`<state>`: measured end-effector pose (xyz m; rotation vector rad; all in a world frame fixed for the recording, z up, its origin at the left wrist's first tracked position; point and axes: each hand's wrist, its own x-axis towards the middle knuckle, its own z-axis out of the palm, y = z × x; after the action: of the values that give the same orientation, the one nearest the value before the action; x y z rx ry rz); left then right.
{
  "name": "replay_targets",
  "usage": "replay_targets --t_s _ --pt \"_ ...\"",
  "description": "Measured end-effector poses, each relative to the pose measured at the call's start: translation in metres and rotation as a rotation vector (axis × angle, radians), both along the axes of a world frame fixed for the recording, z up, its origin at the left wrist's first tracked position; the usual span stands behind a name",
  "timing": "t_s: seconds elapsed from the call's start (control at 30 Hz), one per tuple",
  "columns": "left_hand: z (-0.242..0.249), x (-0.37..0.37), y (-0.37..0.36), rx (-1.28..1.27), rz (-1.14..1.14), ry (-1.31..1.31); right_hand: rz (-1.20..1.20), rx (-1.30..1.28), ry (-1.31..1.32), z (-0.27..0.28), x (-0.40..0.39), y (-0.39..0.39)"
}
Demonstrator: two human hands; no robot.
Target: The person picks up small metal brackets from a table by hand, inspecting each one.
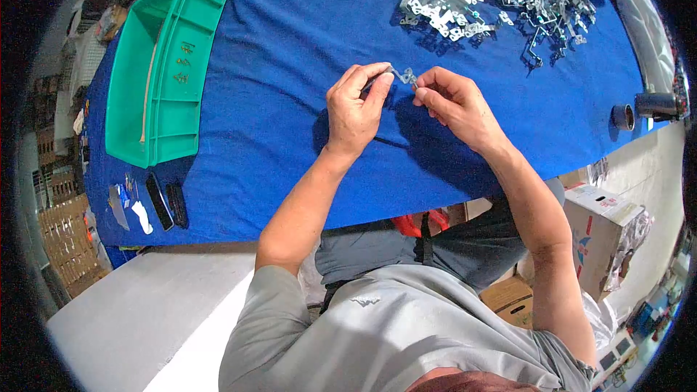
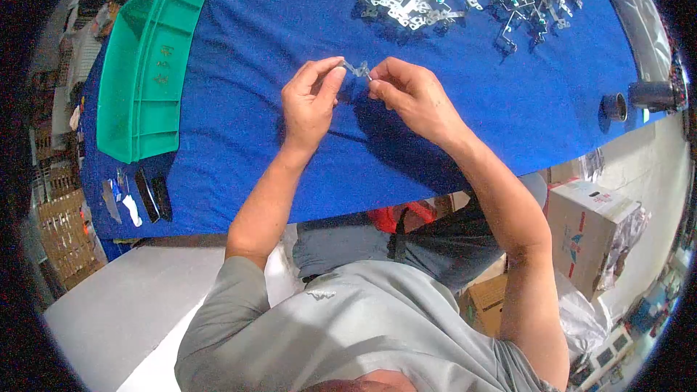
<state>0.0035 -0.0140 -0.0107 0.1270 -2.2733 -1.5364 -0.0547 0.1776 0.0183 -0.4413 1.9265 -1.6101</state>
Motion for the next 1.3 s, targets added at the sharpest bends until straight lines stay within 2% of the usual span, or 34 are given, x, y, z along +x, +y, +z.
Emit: replay_targets --t_s 0.1,0.17,0.27,0.37,0.6,0.67,0.7,0.77,0.8,0.87,0.9,0.97,1.3 --pt "-0.001 -0.003 0.0 -0.072 -0.008 0.11 -0.024 0.026 0.095 -0.008 0.0 0.0" --pt "0.003 -0.001 0.001 -0.077 -0.011 0.081 -0.013 0.107 0.219 -0.01 0.0 0.001" --pt "0.009 0.0 0.003 -0.109 -0.01 0.069 -0.058 0.036 0.138 -0.008 0.0 0.0" --pt "0.01 0.001 0.004 -0.121 -0.021 0.082 -0.095 -0.023 0.162 -0.007 0.002 -0.003" --pt "0.011 0.002 0.005 -0.121 -0.095 0.049 -0.042 0.056 0.231 -0.011 0.0 -0.001" --pt "0.008 0.001 0.006 -0.123 -0.094 0.076 -0.101 0.067 0.513 -0.014 -0.004 0.0" --pt "0.007 0.001 0.006 -0.124 -0.092 0.103 -0.1 0.067 0.513 -0.014 -0.005 0.0" --pt "0.008 0.001 0.006 -0.116 -0.08 0.097 -0.211 -0.111 0.338 -0.012 -0.006 0.0" --pt "0.009 0.001 0.006 -0.108 -0.069 0.093 -0.211 -0.112 0.339 -0.012 -0.007 0.001" --pt "0.001 0.001 0.002 -0.047 -0.028 0.047 -0.189 -0.173 0.082 -0.011 -0.008 0.003" --pt "-0.003 0.001 0.0 0.016 0.011 0.0 -0.19 -0.173 0.082 -0.007 -0.008 0.003" --pt "-0.009 0.0 -0.001 0.052 0.006 0.001 -0.056 0.001 -0.101 0.002 -0.004 0.002" --pt "0.0 0.001 0.0 0.019 -0.014 -0.003 -0.006 0.003 -0.025 0.0 0.001 0.0"
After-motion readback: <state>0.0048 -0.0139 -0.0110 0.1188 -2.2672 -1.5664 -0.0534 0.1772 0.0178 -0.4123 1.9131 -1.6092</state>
